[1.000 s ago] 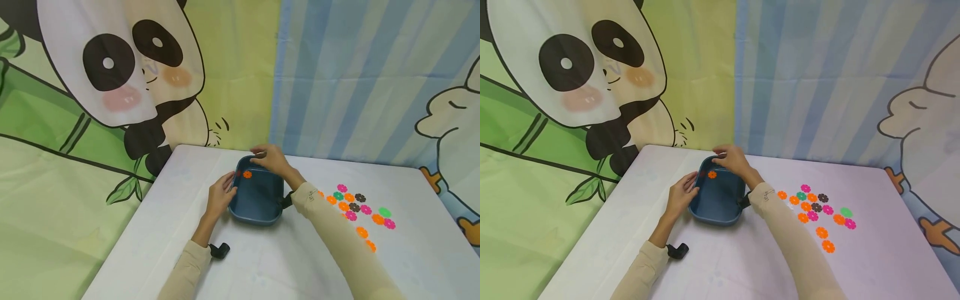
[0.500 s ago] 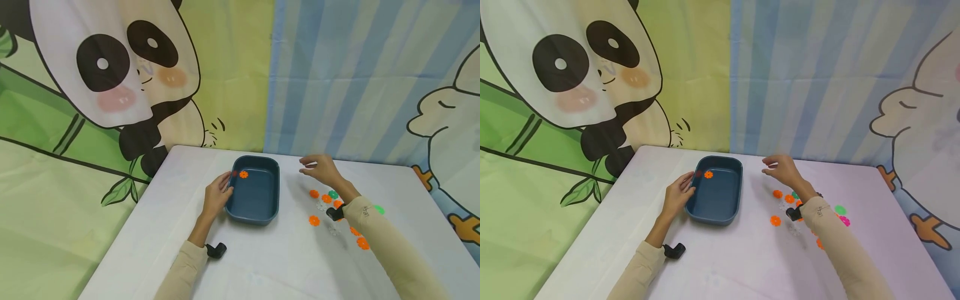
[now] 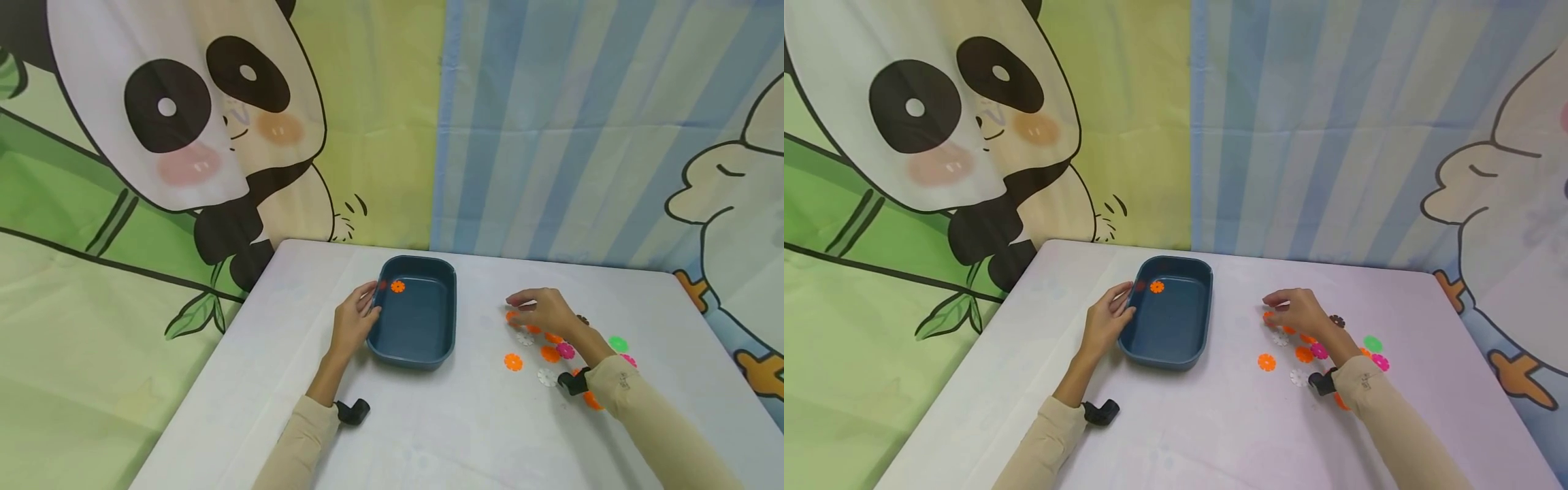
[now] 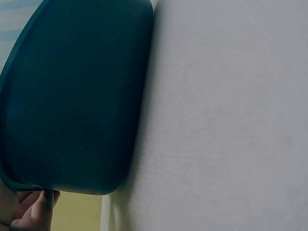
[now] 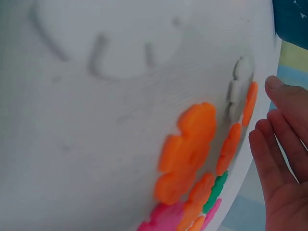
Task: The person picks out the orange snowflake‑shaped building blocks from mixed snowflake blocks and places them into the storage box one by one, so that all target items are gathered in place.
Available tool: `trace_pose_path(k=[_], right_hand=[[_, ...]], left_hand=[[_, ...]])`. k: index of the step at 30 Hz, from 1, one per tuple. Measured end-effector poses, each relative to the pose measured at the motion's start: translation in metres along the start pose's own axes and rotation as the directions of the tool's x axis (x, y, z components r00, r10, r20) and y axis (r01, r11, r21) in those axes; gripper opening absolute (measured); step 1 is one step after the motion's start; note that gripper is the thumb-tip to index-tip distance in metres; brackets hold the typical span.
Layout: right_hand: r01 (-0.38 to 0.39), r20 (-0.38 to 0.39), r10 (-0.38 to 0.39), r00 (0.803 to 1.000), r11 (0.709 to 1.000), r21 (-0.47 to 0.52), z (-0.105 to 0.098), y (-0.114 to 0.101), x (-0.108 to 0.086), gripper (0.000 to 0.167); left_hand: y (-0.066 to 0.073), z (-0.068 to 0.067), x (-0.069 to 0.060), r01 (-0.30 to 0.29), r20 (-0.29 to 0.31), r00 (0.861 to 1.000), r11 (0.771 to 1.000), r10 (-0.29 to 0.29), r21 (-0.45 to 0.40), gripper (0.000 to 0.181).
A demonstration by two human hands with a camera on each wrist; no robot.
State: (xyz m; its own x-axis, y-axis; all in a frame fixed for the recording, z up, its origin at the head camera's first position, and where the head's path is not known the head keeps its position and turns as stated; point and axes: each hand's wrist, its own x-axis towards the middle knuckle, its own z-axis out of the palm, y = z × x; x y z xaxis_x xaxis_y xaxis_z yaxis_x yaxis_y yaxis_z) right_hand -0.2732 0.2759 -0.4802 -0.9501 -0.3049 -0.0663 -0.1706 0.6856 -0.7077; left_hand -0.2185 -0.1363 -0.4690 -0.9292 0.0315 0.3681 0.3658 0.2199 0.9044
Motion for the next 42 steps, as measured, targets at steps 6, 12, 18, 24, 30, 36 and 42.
trace_pose_path(k=[6, 12, 18, 24, 30, 36, 42], right_hand=[[0.007, 0.005, -0.007, 1.000, 0.998, -0.060, 0.000, 0.004, -0.006, 0.040], [0.027, 0.010, -0.026, 1.000, 0.995, -0.092, 0.000, 0.009, -0.007, 0.033], [0.077, 0.001, -0.077, 0.997, 0.991, -0.106, 0.001, 0.012, -0.005, 0.032], [0.145, -0.010, -0.148, 0.989, 0.982, -0.119, 0.003, 0.010, -0.005, 0.033], [0.176, 0.054, -0.170, 0.984, 0.977, -0.122, 0.002, 0.005, -0.009, 0.038], [0.140, 0.089, -0.127, 0.988, 0.978, -0.153, -0.001, -0.001, -0.008, 0.041], [0.178, -0.008, -0.180, 0.984, 0.979, -0.103, -0.003, -0.020, 0.001, 0.036]], left_hand=[[-0.033, 0.003, 0.005, 0.005, -0.024, 1.000, 1.000, -0.005, -0.010, 0.053], [-0.034, 0.004, 0.006, 0.014, -0.035, 0.999, 1.000, -0.014, 0.008, 0.053], [-0.034, 0.004, 0.006, 0.039, -0.033, 0.999, 0.999, -0.038, 0.021, 0.052], [-0.035, 0.004, 0.006, 0.027, -0.034, 0.999, 1.000, -0.026, 0.017, 0.053], [-0.034, 0.004, 0.005, 0.029, -0.027, 0.999, 1.000, -0.029, 0.006, 0.053], [-0.034, 0.004, 0.004, 0.021, -0.031, 0.999, 1.000, -0.021, 0.010, 0.053], [-0.035, 0.003, 0.005, 0.034, -0.034, 0.999, 0.999, -0.034, 0.010, 0.053]])
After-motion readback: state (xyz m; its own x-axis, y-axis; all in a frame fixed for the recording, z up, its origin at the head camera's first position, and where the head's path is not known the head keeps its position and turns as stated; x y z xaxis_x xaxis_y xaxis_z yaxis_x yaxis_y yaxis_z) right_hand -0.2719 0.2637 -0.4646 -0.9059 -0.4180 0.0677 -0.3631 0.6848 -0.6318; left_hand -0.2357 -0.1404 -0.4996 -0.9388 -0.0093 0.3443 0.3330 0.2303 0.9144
